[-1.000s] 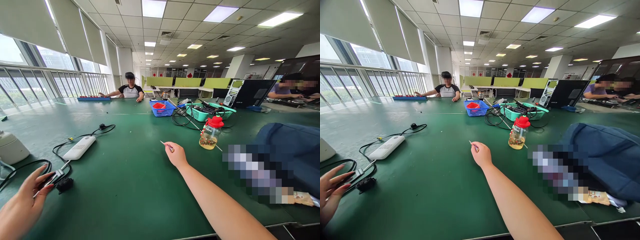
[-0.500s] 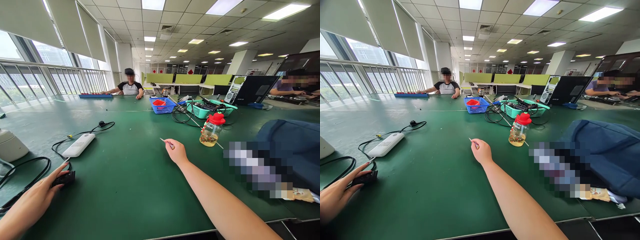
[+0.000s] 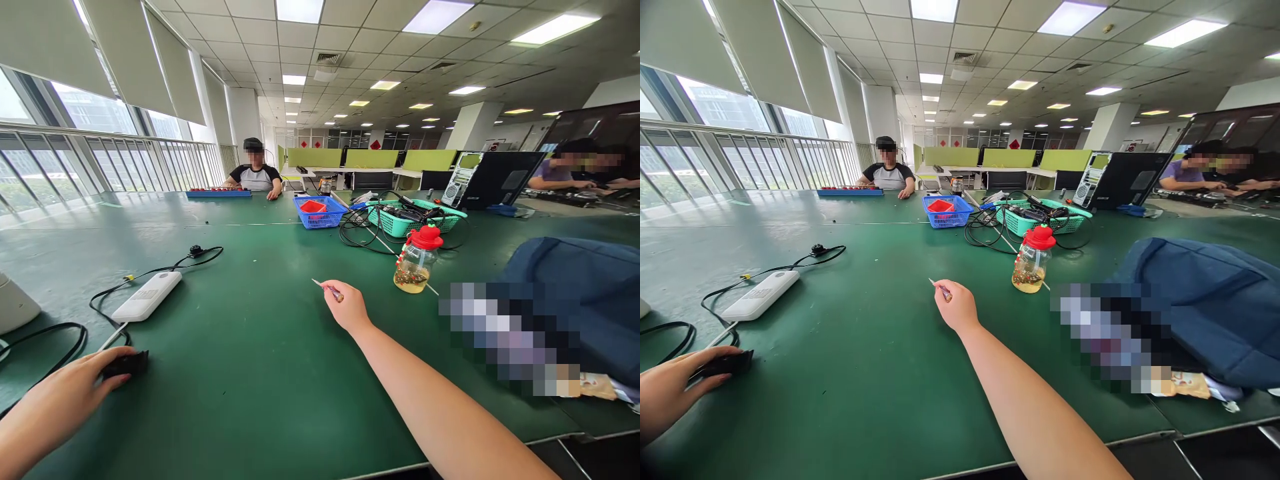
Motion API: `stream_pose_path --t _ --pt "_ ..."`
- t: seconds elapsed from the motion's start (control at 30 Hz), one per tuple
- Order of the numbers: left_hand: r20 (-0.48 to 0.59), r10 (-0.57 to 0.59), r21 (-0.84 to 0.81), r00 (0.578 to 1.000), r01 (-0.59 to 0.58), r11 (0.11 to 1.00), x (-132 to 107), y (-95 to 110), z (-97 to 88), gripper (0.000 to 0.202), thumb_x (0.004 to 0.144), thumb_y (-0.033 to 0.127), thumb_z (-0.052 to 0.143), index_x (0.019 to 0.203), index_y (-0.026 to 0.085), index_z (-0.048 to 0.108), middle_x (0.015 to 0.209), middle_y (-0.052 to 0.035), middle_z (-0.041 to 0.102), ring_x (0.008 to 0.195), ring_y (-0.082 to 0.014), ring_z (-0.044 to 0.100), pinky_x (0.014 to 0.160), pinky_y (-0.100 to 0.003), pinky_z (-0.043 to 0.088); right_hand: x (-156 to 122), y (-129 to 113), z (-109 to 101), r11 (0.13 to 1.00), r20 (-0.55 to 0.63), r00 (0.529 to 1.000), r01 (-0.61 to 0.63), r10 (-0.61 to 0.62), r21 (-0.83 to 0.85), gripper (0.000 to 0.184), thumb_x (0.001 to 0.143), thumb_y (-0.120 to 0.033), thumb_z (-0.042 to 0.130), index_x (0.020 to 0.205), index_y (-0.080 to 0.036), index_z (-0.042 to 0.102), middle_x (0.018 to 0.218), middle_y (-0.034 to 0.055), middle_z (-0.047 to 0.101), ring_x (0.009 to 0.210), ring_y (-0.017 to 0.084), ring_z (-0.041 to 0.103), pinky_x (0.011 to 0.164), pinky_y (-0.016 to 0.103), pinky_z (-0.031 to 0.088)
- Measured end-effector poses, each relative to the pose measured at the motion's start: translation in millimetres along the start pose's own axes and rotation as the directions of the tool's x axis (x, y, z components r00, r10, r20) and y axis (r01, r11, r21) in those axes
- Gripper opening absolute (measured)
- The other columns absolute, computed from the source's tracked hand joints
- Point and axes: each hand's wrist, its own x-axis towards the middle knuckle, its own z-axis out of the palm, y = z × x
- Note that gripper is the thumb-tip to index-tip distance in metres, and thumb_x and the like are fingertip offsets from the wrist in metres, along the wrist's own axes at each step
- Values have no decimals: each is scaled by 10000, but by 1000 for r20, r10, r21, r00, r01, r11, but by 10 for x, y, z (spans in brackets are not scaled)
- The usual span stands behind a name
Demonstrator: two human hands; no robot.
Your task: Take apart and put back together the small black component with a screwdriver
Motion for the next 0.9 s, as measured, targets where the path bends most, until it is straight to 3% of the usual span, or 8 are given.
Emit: stream_pose_path --t 0.1,0.2,0.3,0.37,0.47,0.7,0.8,0.9 --pt "88 35 40 995 -39 998 221 660 -252 332 838 486 439 1070 353 636 967 69 740 863 -219 680 791 -343 491 11 28 -1 999 50 998 -37 35 31 265 837 -361 494 922 -240 714 761 11 701 620 161 606 572 262 466" --pt "68 289 -34 955 -287 957 417 1570 -353 371 847 464 474 1164 327 609 1133 15 709 999 -248 651 874 -363 472 27 69 -12 995 71 996 -61 56 77 280 848 -388 493 934 -235 712 709 3 672 558 143 565 526 247 433" --pt "59 441 -143 896 -430 892 551 2329 -178 309 832 355 528 1113 296 641 1131 -29 707 1020 -253 637 875 -353 471 33 93 -40 991 67 996 -69 62 111 305 863 -421 486 915 -220 709 700 12 659 569 144 558 530 245 424" --pt "51 481 -182 875 -465 866 603 2616 29 271 828 312 539 1072 282 656 1081 -50 713 1015 -264 628 871 -362 467 28 82 -60 990 66 996 -65 57 123 314 866 -450 495 882 -211 698 689 15 650 581 147 556 539 247 425" --pt "4 478 -202 878 -467 861 649 2726 308 259 832 277 545 1075 258 632 1025 -81 700 994 -278 620 875 -390 455 7 13 -67 988 58 998 -20 11 151 310 866 -465 510 803 -204 665 684 16 628 601 149 550 556 247 431" --pt "10 409 -509 913 -347 788 767 2506 596 360 791 265 589 1145 231 534 1045 -73 674 1030 -254 591 920 -400 462 -12 -159 35 978 151 979 112 -140 178 311 850 -440 546 641 -210 562 618 -13 526 565 128 470 549 245 391" --pt "23 368 -583 930 -287 760 792 2509 639 452 763 240 599 1204 226 502 1076 -68 679 1061 -255 576 960 -419 447 59 -88 87 947 183 982 -21 -40 319 350 830 -490 552 619 -213 523 536 -45 422 495 110 391 490 239 338" --pt "21 374 -574 927 -295 764 799 2534 649 363 739 238 614 1097 226 552 1076 -72 670 1063 -267 570 948 -423 452 156 40 118 791 175 975 -216 140 572 381 777 -560 582 625 -223 488 473 -83 301 415 89 289 440 240 292"
